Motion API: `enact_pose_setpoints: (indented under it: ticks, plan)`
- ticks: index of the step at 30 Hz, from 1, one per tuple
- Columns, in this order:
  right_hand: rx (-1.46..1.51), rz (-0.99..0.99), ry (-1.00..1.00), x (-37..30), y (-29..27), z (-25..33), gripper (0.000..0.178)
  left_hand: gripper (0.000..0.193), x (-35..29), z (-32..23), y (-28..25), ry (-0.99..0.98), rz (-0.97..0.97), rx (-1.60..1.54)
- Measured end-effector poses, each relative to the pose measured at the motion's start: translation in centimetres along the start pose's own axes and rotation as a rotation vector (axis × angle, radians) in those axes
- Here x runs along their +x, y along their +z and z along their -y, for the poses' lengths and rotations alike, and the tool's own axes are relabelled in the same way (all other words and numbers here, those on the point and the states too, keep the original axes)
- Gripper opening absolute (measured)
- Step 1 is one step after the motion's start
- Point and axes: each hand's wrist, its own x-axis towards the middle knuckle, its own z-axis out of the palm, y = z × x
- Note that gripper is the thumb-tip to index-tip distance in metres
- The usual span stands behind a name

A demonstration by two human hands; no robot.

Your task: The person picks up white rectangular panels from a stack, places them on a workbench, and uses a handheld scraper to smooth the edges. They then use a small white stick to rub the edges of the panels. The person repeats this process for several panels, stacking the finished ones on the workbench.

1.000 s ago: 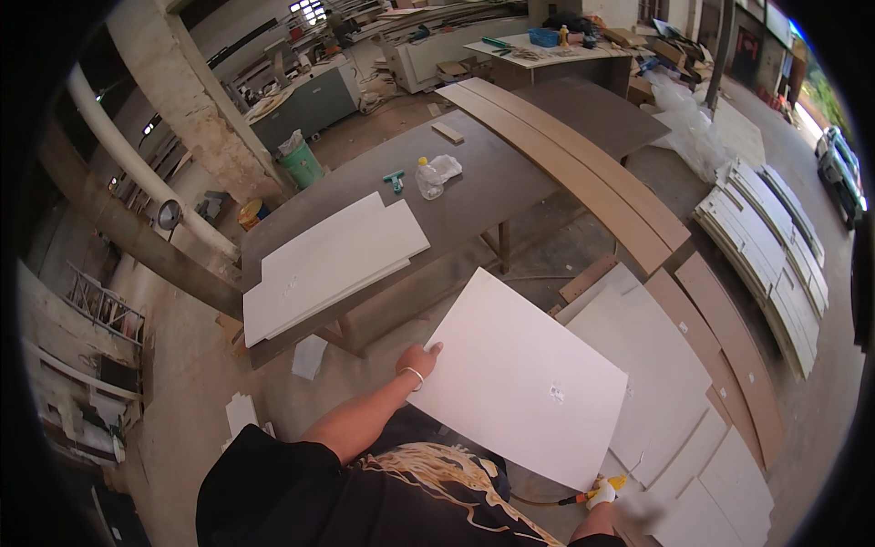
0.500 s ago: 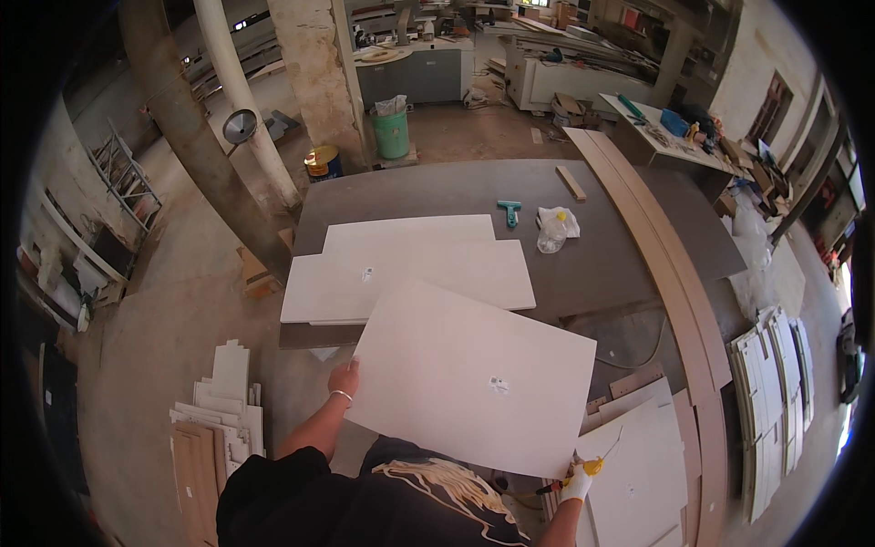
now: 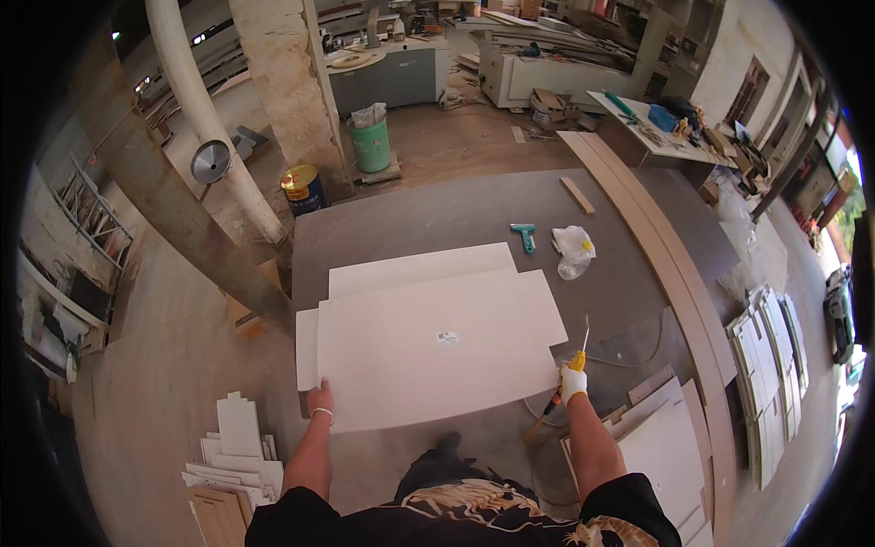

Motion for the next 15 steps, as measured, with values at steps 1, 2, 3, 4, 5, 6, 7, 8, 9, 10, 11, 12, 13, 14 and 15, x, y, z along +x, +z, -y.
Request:
enact_pose_setpoints:
  ticks: [1, 2, 3, 4, 5, 6, 7, 8, 9, 10, 11, 12, 13, 14, 15]
  plan:
    - [0.009, -0.025, -0.004, 0.2, 0.4, 0.8, 0.024, 0.069, 0.7, -1.0, 0.1, -0.033, 0.014, 0.025]
    - [0.029, -0.02, -0.015, 0.4, 0.7, 1.4, 0.025, 0.068, 1.5, -2.2, 0.0, 0.03, 0.024, 0.023]
    - [-0.041, -0.049, 0.058, 0.6, 0.9, 2.0, 0.024, 0.067, 2.1, -3.1, -0.3, 0.038, 0.085, 0.053]
    - [-0.025, -0.043, 0.054, 0.8, 1.1, 2.4, 0.02, 0.066, 2.4, -4.0, -0.7, 0.03, 0.141, 0.105]
    - [-0.018, -0.049, 0.044, 1.1, 1.3, 2.7, 0.018, 0.065, 2.5, -5.1, -1.0, 0.062, 0.147, 0.105]
    - [0.01, -0.046, 0.026, 1.2, 1.5, 2.7, 0.018, 0.063, 2.5, -6.1, -1.3, 0.078, 0.147, 0.122]
    - [0.026, -0.053, 0.003, 1.4, 1.7, 2.5, 0.019, 0.062, 2.1, -6.8, -1.6, 0.087, 0.145, 0.15]
    - [0.022, -0.063, -0.026, 1.4, 1.8, 2.0, 0.02, 0.058, 1.5, -7.2, -2.0, 0.056, 0.171, 0.2]
    - [0.117, -0.028, 0.03, 1.2, 2.0, 1.2, 0.02, 0.054, 1.0, -7.6, -2.2, 0.025, 0.193, 0.262]
    - [0.198, 0.0, 0.081, 0.6, 2.0, 0.0, 0.021, 0.051, 0.4, -8.0, -2.3, 0.003, 0.203, 0.331]
    - [0.276, -0.027, 0.172, 0.2, 1.8, -1.1, 0.022, 0.046, -0.1, -8.2, -2.1, 0.035, 0.164, 0.375]
    - [0.221, -0.043, 0.163, -0.6, 1.7, -2.7, 0.02, 0.043, -0.9, -8.0, -1.9, 0.079, 0.117, 0.427]
    - [0.168, -0.064, 0.134, -1.7, 1.6, -4.3, 0.02, 0.041, -1.6, -7.8, -1.4, 0.127, 0.069, 0.487]
    - [0.16, -0.037, 0.118, -2.9, 0.9, -6.1, 0.021, 0.041, -2.3, -7.6, -0.7, 0.258, 0.048, 0.488]
    - [0.147, -0.039, 0.136, -4.4, -0.1, -8.2, 0.023, 0.043, -3.1, -7.3, 0.2, 0.389, 0.029, 0.499]
